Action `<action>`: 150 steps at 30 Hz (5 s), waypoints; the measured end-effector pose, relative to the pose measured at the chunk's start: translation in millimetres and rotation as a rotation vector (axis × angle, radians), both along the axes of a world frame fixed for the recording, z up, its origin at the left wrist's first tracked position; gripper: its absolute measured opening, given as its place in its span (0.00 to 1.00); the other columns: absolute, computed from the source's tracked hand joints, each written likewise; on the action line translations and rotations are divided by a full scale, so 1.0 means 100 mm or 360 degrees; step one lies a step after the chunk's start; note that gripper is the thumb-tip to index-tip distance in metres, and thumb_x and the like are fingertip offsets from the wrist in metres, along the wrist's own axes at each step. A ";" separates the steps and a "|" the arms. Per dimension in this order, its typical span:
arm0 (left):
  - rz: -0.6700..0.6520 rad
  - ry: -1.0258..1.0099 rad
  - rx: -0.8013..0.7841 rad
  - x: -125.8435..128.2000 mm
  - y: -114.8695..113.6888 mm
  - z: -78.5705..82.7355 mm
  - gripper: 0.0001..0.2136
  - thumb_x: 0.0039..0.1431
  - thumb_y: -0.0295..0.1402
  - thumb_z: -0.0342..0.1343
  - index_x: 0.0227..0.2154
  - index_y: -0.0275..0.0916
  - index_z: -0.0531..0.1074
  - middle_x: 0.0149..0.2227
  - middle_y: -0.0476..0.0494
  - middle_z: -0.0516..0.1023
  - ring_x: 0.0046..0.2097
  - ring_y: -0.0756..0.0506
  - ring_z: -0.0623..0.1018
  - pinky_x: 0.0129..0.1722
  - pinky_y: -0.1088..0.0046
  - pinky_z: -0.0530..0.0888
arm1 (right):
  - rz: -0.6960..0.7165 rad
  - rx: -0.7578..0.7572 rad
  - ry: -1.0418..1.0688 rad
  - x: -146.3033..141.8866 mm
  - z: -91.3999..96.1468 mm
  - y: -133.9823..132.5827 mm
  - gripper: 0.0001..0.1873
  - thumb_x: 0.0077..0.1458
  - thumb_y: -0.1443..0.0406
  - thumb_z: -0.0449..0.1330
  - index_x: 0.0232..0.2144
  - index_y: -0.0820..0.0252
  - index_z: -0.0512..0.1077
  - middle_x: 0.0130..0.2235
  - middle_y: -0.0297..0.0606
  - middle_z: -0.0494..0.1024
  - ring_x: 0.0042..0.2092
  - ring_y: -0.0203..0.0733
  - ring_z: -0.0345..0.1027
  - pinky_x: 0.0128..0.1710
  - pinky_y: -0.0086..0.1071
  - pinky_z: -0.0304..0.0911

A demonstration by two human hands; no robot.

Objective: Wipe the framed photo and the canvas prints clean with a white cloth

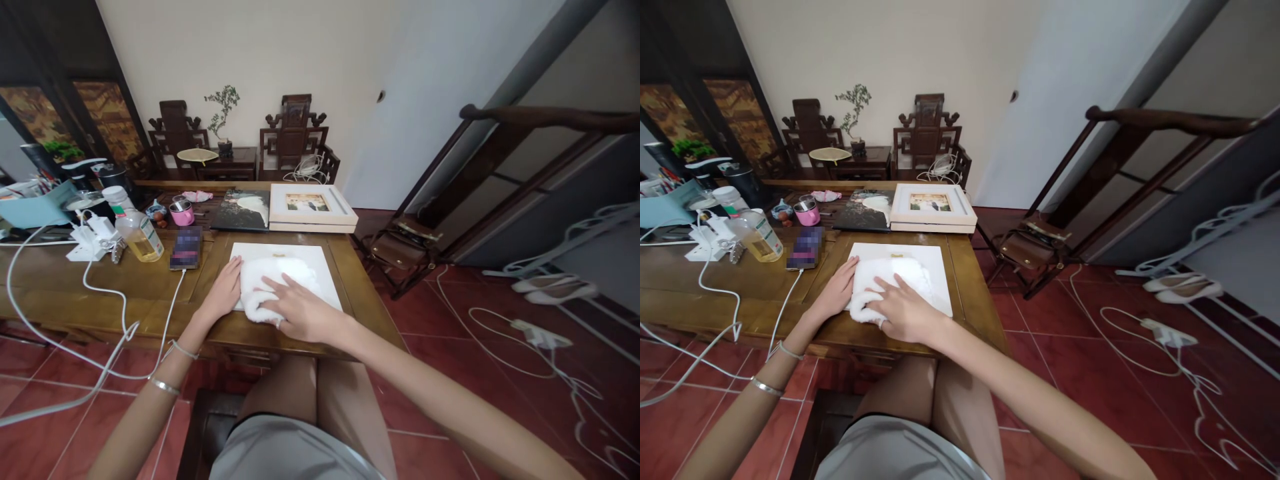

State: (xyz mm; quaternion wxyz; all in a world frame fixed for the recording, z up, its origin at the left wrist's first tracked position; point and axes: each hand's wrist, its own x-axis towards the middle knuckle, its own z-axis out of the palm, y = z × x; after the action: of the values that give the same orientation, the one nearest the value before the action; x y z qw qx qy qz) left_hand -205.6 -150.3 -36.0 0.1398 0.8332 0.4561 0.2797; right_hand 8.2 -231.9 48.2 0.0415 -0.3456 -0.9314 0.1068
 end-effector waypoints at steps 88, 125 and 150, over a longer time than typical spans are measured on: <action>0.0065 -0.0014 0.0014 0.05 -0.05 0.01 0.22 0.63 0.34 0.40 0.57 0.30 0.63 0.62 0.32 0.61 0.65 0.40 0.59 0.64 0.54 0.56 | -0.0454 -0.0163 0.0066 0.91 -0.16 0.32 0.23 0.52 0.71 0.48 0.50 0.62 0.68 0.65 0.46 0.55 0.68 0.48 0.34 0.64 0.55 0.34; 0.0070 -0.0004 0.0006 0.06 -0.06 0.02 0.22 0.63 0.34 0.41 0.56 0.28 0.64 0.62 0.31 0.62 0.65 0.40 0.59 0.65 0.56 0.56 | -0.0300 -0.0566 0.0116 0.98 0.16 -0.48 0.23 0.44 0.73 0.49 0.41 0.54 0.74 0.62 0.33 0.63 0.66 0.50 0.45 0.64 0.50 0.40; 0.0066 -0.0017 0.0002 0.05 -0.06 0.02 0.22 0.63 0.34 0.41 0.57 0.30 0.64 0.62 0.33 0.62 0.65 0.40 0.59 0.64 0.55 0.56 | -0.0501 -0.0331 0.0155 0.89 -0.02 0.08 0.20 0.52 0.68 0.48 0.45 0.56 0.72 0.59 0.39 0.67 0.65 0.54 0.48 0.62 0.52 0.44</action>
State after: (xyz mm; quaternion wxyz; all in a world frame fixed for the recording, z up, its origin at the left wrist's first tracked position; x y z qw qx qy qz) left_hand -200.8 -155.9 -33.8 0.1359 0.8222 0.4722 0.2871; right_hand 97.1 -224.1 46.3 0.0670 -0.4839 -0.8466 0.2112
